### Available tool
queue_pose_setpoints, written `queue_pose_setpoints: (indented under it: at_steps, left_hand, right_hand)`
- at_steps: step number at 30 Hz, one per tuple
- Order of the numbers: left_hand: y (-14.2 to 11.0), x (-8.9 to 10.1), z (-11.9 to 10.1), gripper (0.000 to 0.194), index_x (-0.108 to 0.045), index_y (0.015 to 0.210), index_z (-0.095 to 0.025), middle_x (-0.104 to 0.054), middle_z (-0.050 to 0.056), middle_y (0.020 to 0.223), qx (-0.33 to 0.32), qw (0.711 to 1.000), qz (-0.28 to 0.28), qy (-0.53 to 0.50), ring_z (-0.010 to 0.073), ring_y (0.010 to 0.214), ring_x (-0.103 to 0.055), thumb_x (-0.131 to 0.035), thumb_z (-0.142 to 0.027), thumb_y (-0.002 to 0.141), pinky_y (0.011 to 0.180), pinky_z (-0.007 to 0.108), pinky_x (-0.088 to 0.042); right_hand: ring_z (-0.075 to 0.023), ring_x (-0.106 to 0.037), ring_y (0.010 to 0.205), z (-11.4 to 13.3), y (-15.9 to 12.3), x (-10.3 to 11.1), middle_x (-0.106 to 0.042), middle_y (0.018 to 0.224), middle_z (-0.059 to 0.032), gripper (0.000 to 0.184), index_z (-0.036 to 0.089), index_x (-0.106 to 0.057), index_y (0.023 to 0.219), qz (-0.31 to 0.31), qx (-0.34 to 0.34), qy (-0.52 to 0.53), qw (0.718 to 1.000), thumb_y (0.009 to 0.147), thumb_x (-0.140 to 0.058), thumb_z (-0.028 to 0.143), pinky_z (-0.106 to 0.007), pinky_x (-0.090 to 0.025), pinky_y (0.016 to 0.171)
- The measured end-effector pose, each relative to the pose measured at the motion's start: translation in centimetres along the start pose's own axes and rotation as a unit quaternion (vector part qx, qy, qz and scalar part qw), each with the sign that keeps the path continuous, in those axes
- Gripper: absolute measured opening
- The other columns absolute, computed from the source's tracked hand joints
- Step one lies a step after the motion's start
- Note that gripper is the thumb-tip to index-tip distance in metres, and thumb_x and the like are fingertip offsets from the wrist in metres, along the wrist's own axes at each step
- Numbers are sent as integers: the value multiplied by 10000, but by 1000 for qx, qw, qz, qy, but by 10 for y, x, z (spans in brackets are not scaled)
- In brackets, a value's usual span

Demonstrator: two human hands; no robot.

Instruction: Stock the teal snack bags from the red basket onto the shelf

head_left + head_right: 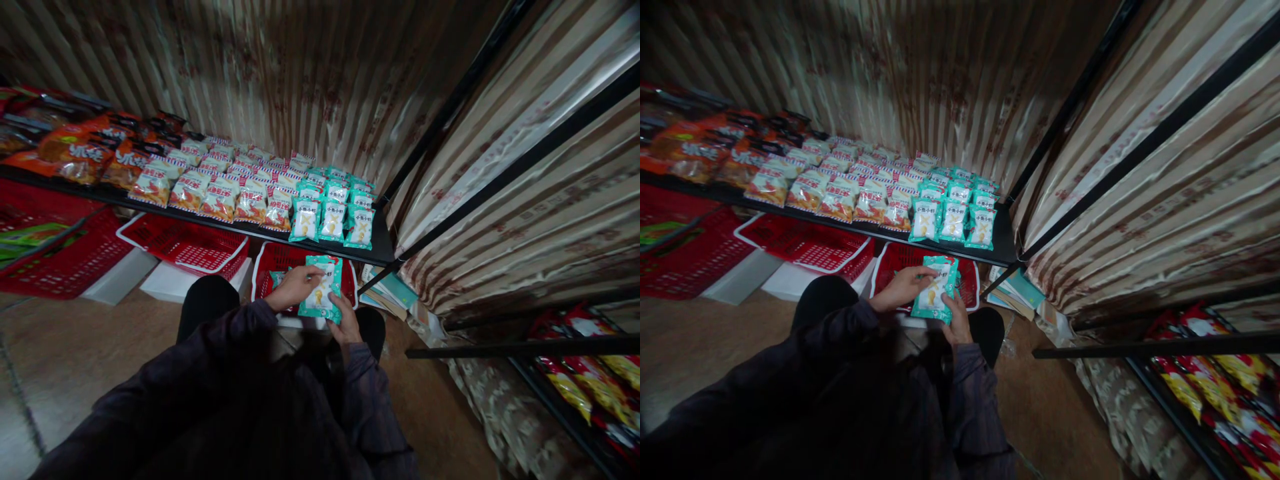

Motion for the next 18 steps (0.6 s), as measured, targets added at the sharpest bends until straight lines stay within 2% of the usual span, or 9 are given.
queue_pose_setpoints:
  at_steps: [3,5,8,11,14,18]
  left_hand:
    - [-4,4,16,352,-660,1126,-177,-660,87,1210,31,996,-76,-41,223,1069,-634,-587,-237,786,948,332,-496]
    - [-6,1,29,422,-614,1178,-168,-650,107,1214,68,987,-96,-107,227,1085,-622,-644,-255,766,937,348,-502]
    - [-8,-16,44,460,-606,1131,-132,-704,113,1039,141,959,-31,-243,215,932,-666,-728,-338,738,832,347,-534]
    - [-12,-28,48,488,-616,1056,-132,-720,69,858,186,927,20,-326,186,782,-674,-792,-400,688,740,313,-533]
    - [-13,-28,49,550,-594,1016,-128,-703,38,775,195,914,2,-355,170,719,-666,-851,-383,602,697,288,-516]
    - [-10,-28,46,586,-565,998,-142,-700,38,796,157,911,-23,-380,161,714,-658,-863,-379,552,680,275,-498]
  right_hand:
    - [-227,-722,842,7,2,0,-754,889,-17,370,222,-687,929,-4,14,20,1000,582,-783,310,-316,-603,732]
    - [-237,-718,900,10,4,0,-754,951,-34,382,220,-686,963,-6,21,34,999,603,-774,311,-333,-602,778]
    - [-260,-709,958,10,7,3,-752,1000,-52,419,218,-678,1011,-8,26,44,999,615,-771,318,-369,-599,806]
    - [-273,-708,965,9,10,5,-756,991,-59,406,214,-682,1002,-1,28,32,999,629,-770,348,-389,-596,816]
    - [-282,-705,973,11,11,6,-759,972,-70,389,208,-690,974,22,41,4,999,638,-771,383,-398,-586,841]
    - [-293,-694,1001,19,15,7,-756,987,-88,423,208,-690,1018,52,62,-35,996,653,-773,405,-412,-576,848]
Point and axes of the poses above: each hand's wrist, its own y-axis towards the middle knuckle, its own x-axis out of the back of the hand, z = x × y, the point moved 7 cm from there along y, towards the middle knuckle
